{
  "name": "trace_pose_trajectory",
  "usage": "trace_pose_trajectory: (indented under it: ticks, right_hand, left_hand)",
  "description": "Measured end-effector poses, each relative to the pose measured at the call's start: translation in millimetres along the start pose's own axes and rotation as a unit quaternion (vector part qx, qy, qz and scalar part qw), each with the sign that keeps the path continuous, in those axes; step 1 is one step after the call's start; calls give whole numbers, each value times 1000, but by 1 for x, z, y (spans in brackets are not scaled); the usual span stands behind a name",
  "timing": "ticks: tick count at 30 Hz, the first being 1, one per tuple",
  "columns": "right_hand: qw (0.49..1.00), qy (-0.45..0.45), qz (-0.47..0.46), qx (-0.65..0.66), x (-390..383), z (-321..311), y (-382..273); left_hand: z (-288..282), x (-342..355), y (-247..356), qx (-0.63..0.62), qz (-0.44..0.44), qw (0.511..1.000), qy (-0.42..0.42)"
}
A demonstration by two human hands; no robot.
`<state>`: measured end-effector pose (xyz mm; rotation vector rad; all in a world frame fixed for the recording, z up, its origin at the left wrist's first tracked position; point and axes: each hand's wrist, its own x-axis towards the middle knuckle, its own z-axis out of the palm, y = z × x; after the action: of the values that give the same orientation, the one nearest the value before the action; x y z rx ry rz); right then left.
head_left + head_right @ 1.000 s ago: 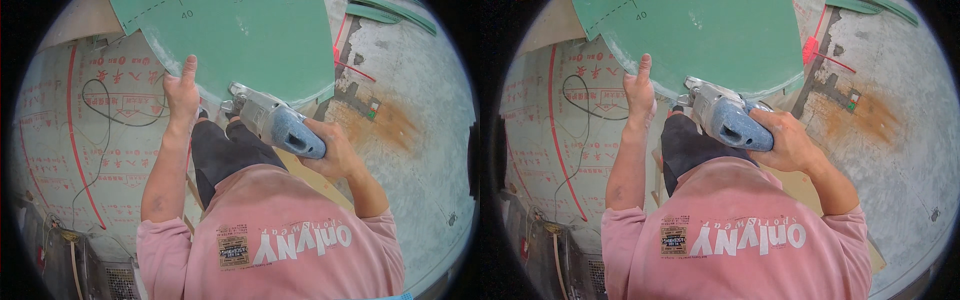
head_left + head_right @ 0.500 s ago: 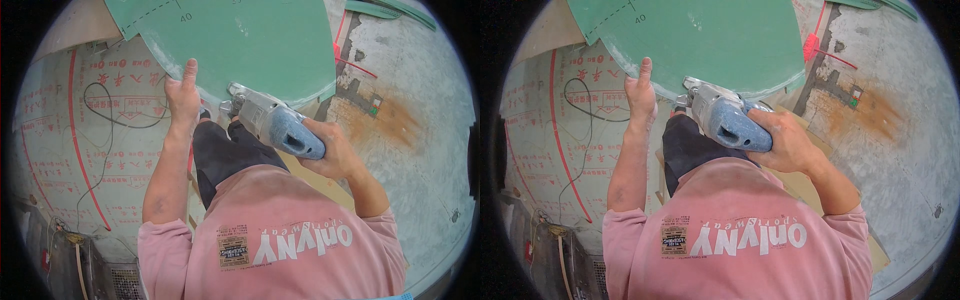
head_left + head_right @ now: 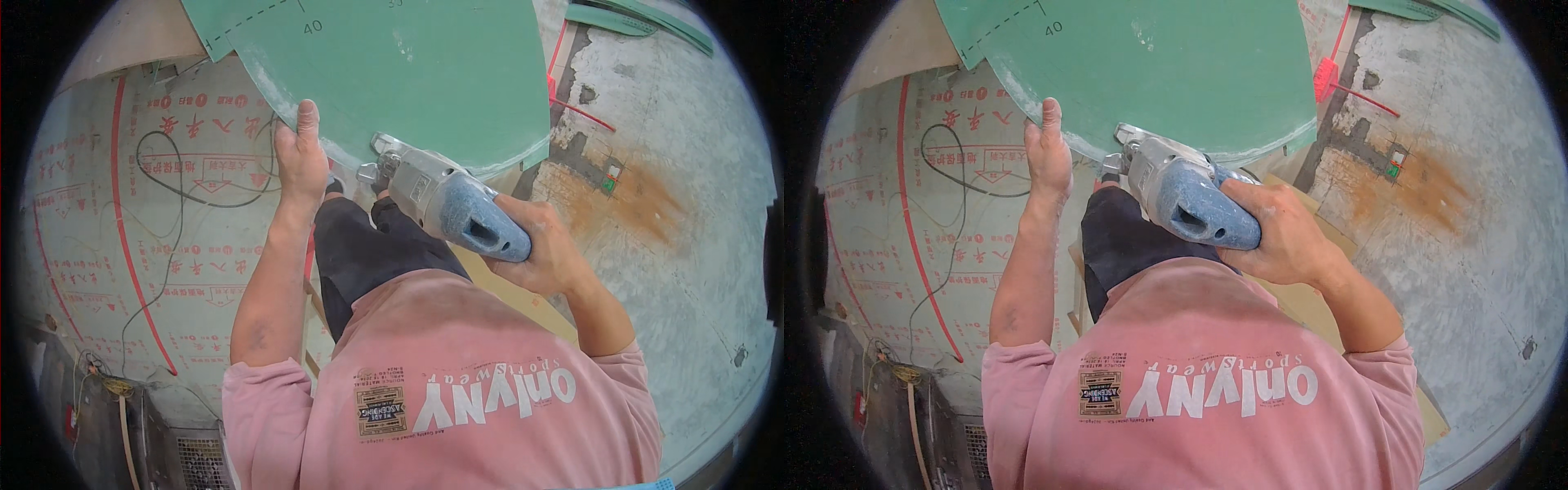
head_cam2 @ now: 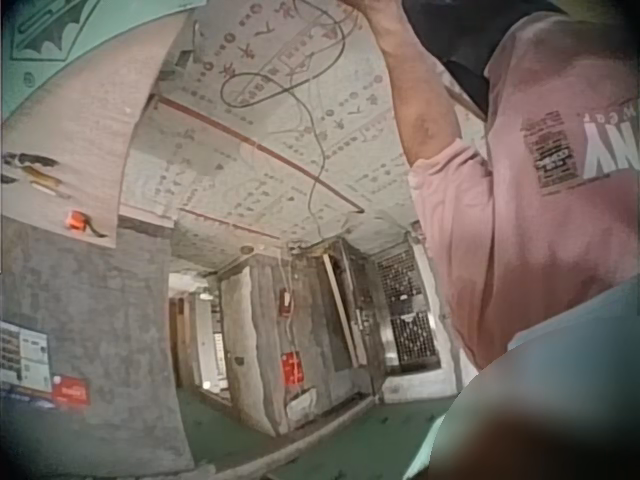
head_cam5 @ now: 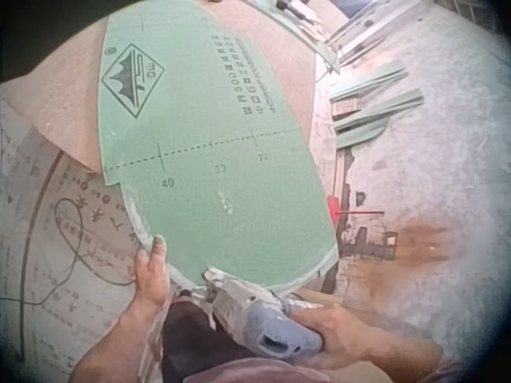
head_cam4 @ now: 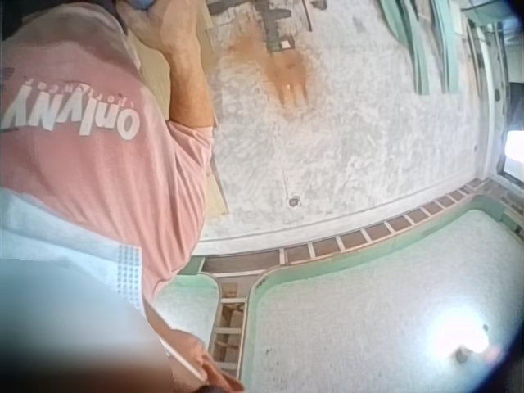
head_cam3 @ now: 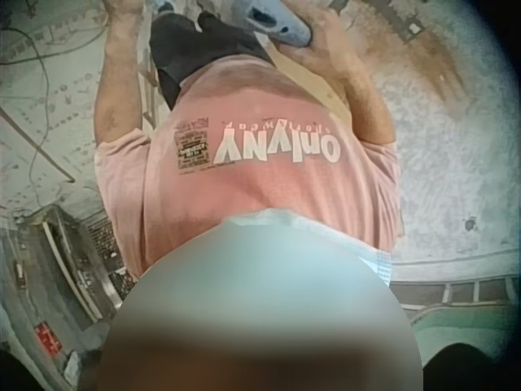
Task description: Cutting a curved shape out of a moisture-resistant green drywall board using an electric jigsaw.
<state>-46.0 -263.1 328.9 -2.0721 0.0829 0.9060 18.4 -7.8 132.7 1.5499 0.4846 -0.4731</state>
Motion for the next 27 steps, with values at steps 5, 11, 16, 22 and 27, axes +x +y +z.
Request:
trace_pose_trajectory:
  ticks: [5,11,16,22,27]
  right_hand:
    - [1000,-2,0,-1,0,0,0]
    - [1000,2,9,7,1,1,-5]
    - [1000,1,17,17,1,0,-6]
    - [999,-8,30,15,-1,-1,-5]
    - [1000,-10,21,8,-5,1,3]
  left_hand:
    - [-2,2,-7,17,42,999,-6]
    - [-4,0,-2,19,16,999,-32]
    - [-1,2,-7,24,42,999,-12]
    - [-7,6,-10,40,44,998,-17]
    - [-11,13,-17,43,85,995,12]
